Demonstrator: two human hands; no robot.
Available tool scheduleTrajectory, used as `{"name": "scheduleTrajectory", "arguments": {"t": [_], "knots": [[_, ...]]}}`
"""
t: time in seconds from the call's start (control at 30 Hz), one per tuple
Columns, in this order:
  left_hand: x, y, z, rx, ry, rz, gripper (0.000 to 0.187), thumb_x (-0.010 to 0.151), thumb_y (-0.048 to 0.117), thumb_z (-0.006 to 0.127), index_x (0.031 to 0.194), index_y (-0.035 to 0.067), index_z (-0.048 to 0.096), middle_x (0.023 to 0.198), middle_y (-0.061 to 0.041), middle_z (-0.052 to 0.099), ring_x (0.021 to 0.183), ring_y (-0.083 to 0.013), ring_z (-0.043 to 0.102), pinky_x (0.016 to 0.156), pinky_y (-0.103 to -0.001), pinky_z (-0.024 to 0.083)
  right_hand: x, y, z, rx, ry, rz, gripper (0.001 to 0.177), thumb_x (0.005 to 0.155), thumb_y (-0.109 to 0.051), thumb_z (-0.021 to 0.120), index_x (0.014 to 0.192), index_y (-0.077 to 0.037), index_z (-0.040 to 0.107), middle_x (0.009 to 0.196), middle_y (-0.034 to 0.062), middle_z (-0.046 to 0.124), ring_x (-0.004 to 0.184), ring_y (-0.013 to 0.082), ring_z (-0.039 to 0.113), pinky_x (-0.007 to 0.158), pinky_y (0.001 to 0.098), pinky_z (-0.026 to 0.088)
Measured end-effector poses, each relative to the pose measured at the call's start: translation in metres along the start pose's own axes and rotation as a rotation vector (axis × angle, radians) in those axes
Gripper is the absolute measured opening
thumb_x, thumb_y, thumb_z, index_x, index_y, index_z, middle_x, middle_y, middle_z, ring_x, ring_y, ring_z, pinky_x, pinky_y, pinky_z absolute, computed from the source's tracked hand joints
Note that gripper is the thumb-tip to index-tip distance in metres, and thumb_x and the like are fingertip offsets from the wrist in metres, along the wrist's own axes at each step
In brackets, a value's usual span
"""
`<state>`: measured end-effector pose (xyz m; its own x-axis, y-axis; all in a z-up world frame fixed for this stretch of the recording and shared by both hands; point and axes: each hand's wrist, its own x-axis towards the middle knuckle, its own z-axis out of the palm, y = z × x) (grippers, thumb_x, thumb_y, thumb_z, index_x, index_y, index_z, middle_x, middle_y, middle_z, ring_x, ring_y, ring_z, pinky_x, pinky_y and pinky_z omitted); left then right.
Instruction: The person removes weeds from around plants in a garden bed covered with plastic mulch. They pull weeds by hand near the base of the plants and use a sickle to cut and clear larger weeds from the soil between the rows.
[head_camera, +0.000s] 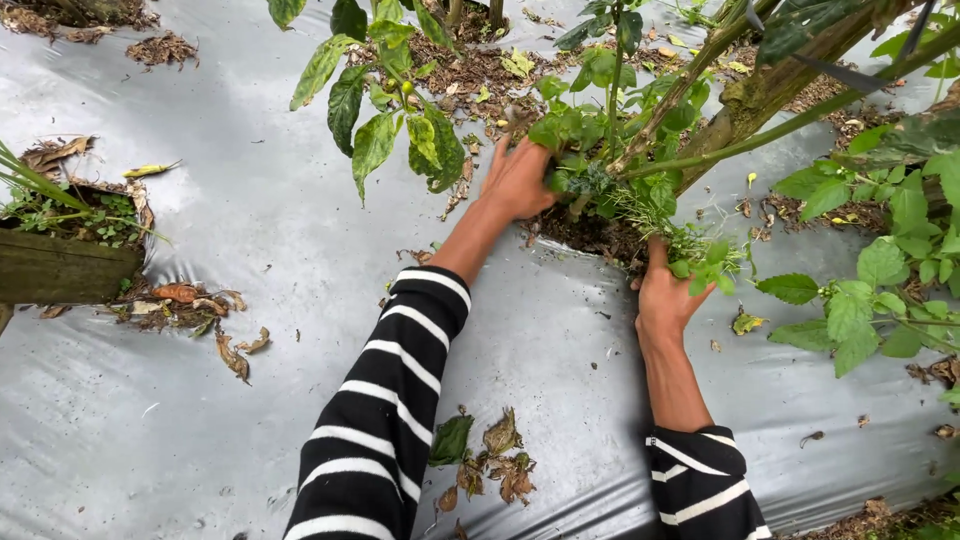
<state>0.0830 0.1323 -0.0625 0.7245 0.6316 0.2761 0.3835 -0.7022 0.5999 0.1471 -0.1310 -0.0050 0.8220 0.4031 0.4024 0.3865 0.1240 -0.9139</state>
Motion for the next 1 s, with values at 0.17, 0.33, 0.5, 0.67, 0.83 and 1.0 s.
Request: {"name": "scheduleTrajectory", "arguments": {"t": [0.17, 0.33, 0.5, 0.67, 0.83, 1.0], "knots": [[-0.001, 0.035, -0.030, -0.144, 0.012, 0.156, 0.028, 0.087, 0.007, 0.073, 0.113, 0.010, 0.063, 0.086, -0.005, 0.070, 0.096, -0.0277, 0.066, 0.118, -0.064, 0.023, -0.002, -0.018, 0.010, 0.035, 0.109, 0.054, 0.048, 0.099, -0.002, 0.074, 0.057, -0.007, 0.052, 0.048, 0.0084, 0.051, 0.035, 0.0179, 0.056, 0.038, 0.0278, 0.048], [0.017, 0.010, 0.000, -0.269, -0.035, 0.262, 0.025, 0.087, -0.006, 0.056, 0.108, 0.004, 0.063, 0.068, -0.012, 0.058, 0.055, -0.0334, 0.047, 0.069, -0.054, 0.040, 0.009, 0.024, 0.007, 0.009, 0.122, 0.060, 0.043, 0.099, 0.004, 0.068, 0.065, -0.012, 0.047, 0.053, 0.0076, 0.054, 0.038, 0.0163, 0.057, 0.037, 0.0293, 0.049], [0.021, 0.030, -0.006, 0.198, -0.041, 0.486, 0.032, 0.070, 0.025, 0.086, 0.091, 0.010, 0.067, 0.108, -0.007, 0.050, 0.111, -0.0297, 0.036, 0.089, -0.051, 0.032, 0.004, 0.011, 0.007, 0.146, 0.154, 0.057, 0.028, 0.097, -0.007, 0.080, 0.074, -0.002, 0.064, 0.056, 0.0129, 0.062, 0.035, 0.0194, 0.058, 0.036, 0.0287, 0.046], [0.076, -0.039, 0.088, -0.134, -0.036, 0.537, 0.059, 0.094, 0.038, 0.081, 0.135, 0.003, 0.057, 0.136, -0.020, 0.055, 0.137, -0.0423, 0.036, 0.124, -0.056, 0.022, 0.010, 0.021, 0.007, 0.141, 0.141, 0.028, 0.024, 0.098, -0.004, 0.077, 0.077, 0.001, 0.067, 0.056, 0.0126, 0.062, 0.035, 0.0189, 0.058, 0.036, 0.0278, 0.046], [0.130, -0.090, 0.181, -0.317, 0.015, 0.536, 0.099, 0.092, 0.040, 0.082, 0.164, 0.009, 0.022, 0.163, -0.027, 0.030, 0.150, -0.0487, 0.025, 0.128, -0.062, 0.024, 0.007, 0.015, 0.009, 0.166, 0.145, 0.019, 0.018, 0.096, -0.002, 0.075, 0.083, 0.000, 0.062, 0.057, 0.0125, 0.060, 0.036, 0.0229, 0.058, 0.037, 0.0318, 0.048], [0.047, 0.033, 0.023, -0.741, 0.146, 0.103, 0.028, 0.088, 0.017, 0.067, 0.109, 0.002, 0.058, 0.104, -0.018, 0.069, 0.092, -0.0302, 0.071, 0.088, -0.046, 0.063, 0.014, 0.046, 0.004, 0.063, 0.172, 0.244, 0.022, 0.089, -0.018, 0.075, 0.100, -0.016, 0.056, 0.075, -0.0002, 0.063, 0.050, 0.0089, 0.047, 0.042, 0.0329, 0.041]]}}
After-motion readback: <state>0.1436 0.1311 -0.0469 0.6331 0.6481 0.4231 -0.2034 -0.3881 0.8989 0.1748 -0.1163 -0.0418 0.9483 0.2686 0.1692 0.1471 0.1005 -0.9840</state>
